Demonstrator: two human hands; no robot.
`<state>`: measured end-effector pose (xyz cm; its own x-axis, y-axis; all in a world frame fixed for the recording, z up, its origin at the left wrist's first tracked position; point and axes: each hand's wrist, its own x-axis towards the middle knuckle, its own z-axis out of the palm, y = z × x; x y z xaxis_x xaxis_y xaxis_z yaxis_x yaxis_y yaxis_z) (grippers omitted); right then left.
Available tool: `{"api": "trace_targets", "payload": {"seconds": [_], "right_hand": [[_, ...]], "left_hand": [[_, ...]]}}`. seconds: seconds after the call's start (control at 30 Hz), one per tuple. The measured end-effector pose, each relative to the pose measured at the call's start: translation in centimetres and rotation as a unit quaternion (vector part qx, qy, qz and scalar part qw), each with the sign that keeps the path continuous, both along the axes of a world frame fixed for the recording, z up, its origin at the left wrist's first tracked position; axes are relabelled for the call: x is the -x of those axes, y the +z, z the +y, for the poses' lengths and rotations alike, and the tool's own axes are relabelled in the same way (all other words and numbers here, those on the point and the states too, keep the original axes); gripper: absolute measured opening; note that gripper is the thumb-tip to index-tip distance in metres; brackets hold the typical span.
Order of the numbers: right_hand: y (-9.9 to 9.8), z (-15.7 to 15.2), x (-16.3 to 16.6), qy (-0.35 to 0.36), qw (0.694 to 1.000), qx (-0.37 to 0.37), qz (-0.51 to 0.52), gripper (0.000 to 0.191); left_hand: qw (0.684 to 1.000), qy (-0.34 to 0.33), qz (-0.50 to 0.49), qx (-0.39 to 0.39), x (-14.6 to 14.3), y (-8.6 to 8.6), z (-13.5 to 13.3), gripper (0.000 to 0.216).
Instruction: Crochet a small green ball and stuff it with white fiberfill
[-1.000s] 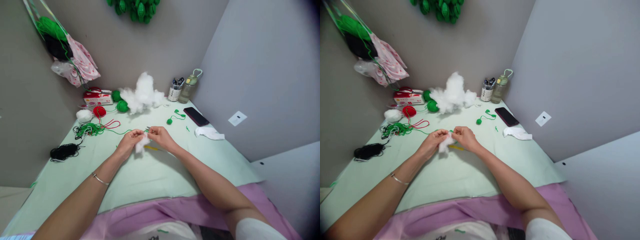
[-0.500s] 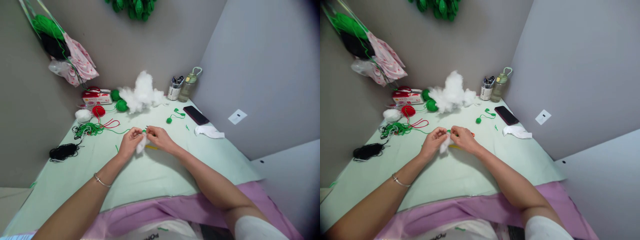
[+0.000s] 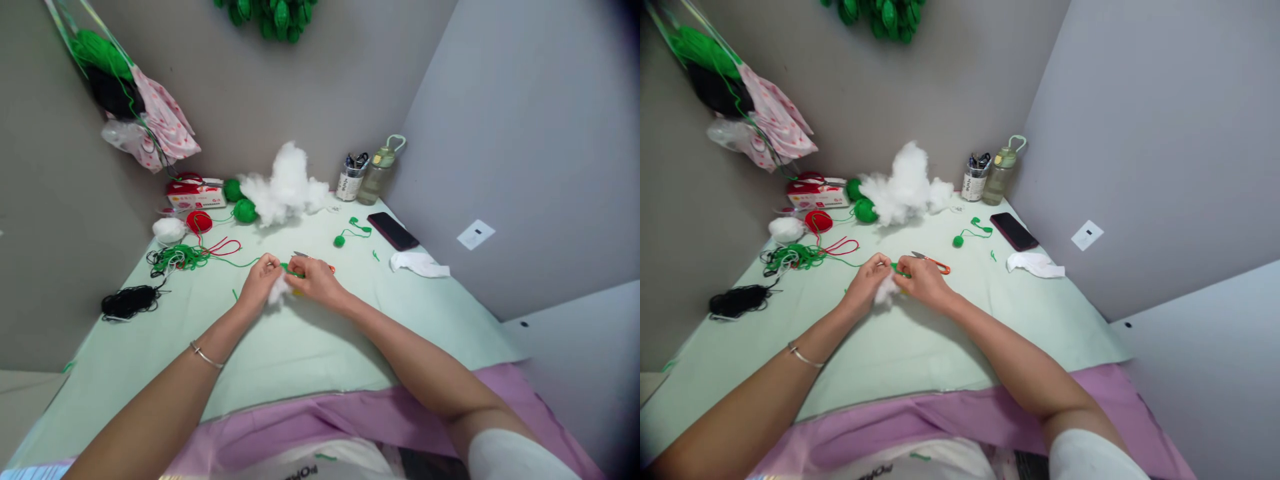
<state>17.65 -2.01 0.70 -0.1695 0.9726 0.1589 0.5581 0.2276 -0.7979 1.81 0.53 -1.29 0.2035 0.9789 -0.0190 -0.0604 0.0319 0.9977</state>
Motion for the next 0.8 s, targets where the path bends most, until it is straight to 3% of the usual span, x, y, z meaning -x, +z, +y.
{"api": "trace_targets", "payload": {"seconds": [0.2,0.4,0.63,0.8], "right_hand": [[-1.0,1.0,-0.6,-0.067,0.997,0.03,0.035,0.017],[-0.3,0.9,-1.2,-0.027,0.996,0.052,0.06,0.02],[0.7,-0.5,0.1,0.047,0.998,0.022,0.047,0.01],[0.5,-0.2,-0.3,0.028,0.998,-0.007,0.051,0.015]], "left_hand": [[0.998,-0.046,-0.035,0.011,0.2,0.6,-0.3,0.035],[0.997,-0.07,-0.016,0.015,0.7,0.6,0.2,0.042],[0.999,0.035,-0.013,-0.022,0.0,-0.6,0.4,0.03],[0.998,0.049,-0.033,-0.017,-0.4,-0.8,0.6,0.032]]}}
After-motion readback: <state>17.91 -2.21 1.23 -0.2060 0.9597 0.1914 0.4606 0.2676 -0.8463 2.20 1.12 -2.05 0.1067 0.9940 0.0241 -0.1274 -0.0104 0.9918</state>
